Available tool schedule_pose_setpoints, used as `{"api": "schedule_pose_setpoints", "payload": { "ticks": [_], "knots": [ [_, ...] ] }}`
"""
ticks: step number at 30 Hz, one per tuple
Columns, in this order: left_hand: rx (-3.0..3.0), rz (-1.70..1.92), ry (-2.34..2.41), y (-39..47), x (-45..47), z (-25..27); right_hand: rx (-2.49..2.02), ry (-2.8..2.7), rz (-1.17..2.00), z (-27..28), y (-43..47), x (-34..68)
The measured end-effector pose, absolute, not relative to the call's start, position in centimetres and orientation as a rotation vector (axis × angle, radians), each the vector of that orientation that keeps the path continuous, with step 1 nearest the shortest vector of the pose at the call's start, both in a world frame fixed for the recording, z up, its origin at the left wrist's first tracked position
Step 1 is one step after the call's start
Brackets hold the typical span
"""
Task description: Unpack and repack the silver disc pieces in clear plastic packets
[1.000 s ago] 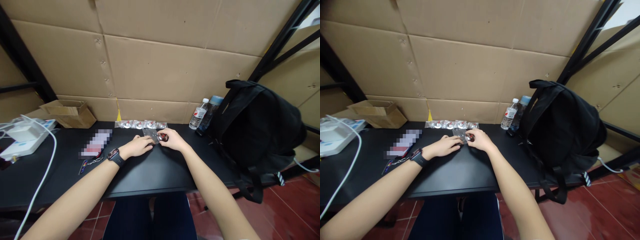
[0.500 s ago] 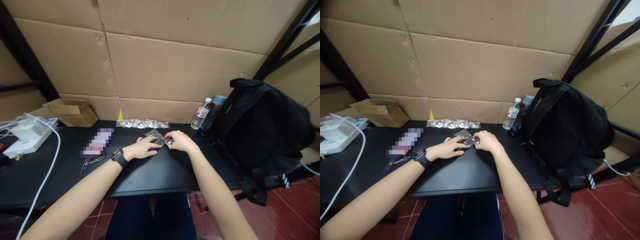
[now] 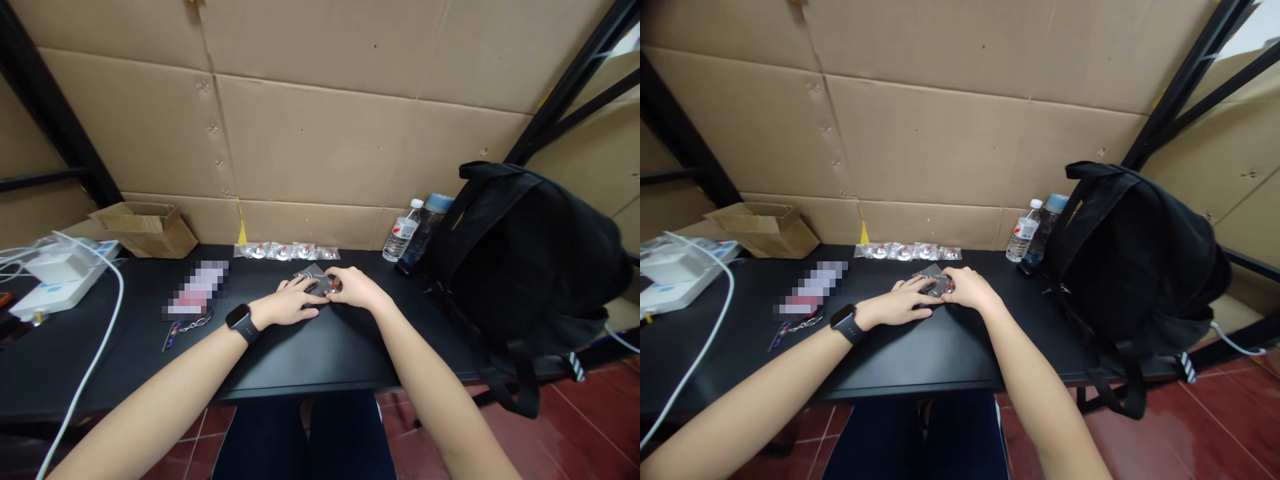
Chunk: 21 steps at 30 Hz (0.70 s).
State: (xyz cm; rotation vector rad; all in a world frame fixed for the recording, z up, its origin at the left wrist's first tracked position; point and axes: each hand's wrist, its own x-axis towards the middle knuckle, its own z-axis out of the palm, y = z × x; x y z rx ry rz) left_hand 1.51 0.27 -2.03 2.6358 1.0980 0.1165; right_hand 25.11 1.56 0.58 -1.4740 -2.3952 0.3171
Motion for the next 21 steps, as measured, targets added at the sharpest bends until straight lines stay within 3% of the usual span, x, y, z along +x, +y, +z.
{"api": "schedule_pose_setpoints", "payload": {
  "ticks": [21],
  "knots": [
    [2.604, 0.067, 1.06, 0.6, 1.1, -1.7, -1.32, -2.328, 0.567, 0.4, 2.1, 25.7]
  ]
}}
